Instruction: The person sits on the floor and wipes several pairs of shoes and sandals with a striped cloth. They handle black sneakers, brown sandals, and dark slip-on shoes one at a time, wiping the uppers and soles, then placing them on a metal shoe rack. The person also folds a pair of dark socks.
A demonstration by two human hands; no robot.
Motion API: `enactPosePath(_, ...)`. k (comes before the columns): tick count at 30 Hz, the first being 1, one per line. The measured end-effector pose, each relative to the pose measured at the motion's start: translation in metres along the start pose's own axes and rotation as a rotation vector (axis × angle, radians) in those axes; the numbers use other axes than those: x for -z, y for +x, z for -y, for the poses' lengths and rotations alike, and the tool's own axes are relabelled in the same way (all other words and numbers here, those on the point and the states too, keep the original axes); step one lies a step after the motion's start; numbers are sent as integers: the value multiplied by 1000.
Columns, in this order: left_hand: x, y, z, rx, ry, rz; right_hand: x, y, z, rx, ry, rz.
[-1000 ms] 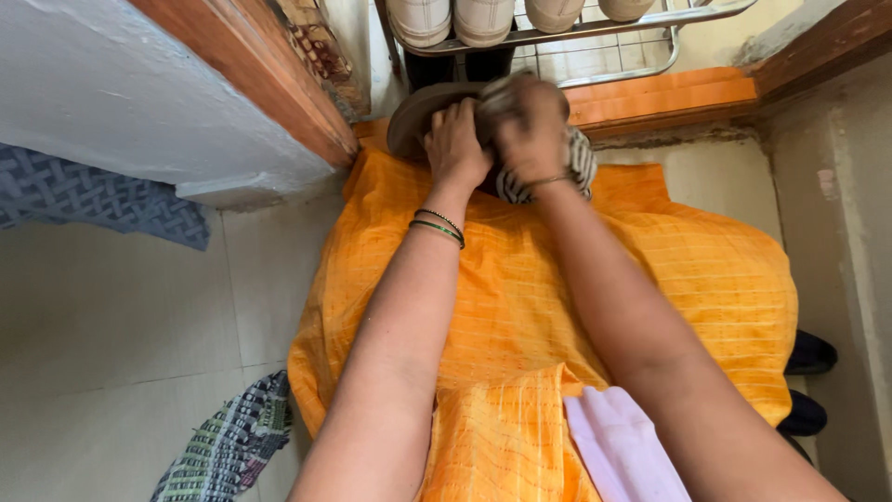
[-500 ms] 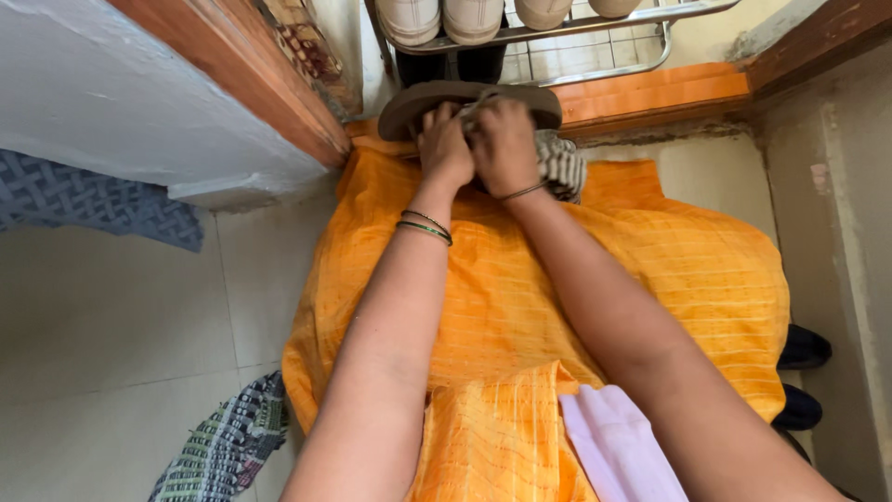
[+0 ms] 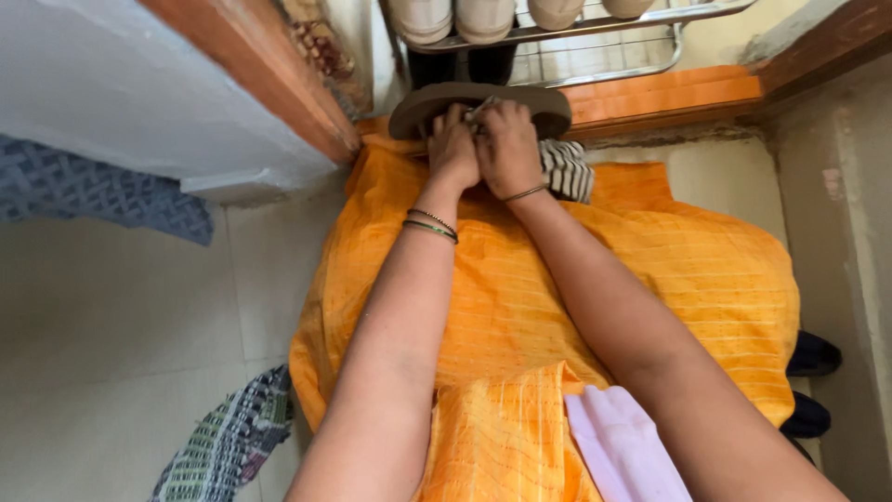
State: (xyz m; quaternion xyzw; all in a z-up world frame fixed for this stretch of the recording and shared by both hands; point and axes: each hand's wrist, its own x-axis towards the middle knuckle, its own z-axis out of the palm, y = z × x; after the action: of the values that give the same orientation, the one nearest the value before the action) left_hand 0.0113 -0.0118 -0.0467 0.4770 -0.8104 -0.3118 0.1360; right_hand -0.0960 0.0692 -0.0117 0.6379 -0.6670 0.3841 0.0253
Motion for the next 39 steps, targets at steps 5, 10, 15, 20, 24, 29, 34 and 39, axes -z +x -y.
enactPosePath(5,17,-9,-14,50,32,111,17,15,-30,-104,-143,22)
enactPosePath(10,16,3,0,81,-299,129,41,15,-46,-147,-156,-49)
enactPosePath(15,-16,23,32,-38,-450,33,18,1,3,76,-47,12)
enactPosePath(20,-6,11,19,55,-436,101,32,17,-35,-197,-106,-39)
enactPosePath(24,5,8,8,88,-381,125,29,13,-34,-250,-156,-1)
enactPosePath(29,-11,18,15,36,-327,87,16,8,7,20,-63,20)
enactPosePath(34,2,5,5,140,-323,177,21,13,-30,-262,-191,14)
enactPosePath(39,18,-2,-9,126,-306,173,13,-8,-126,-421,-171,-129)
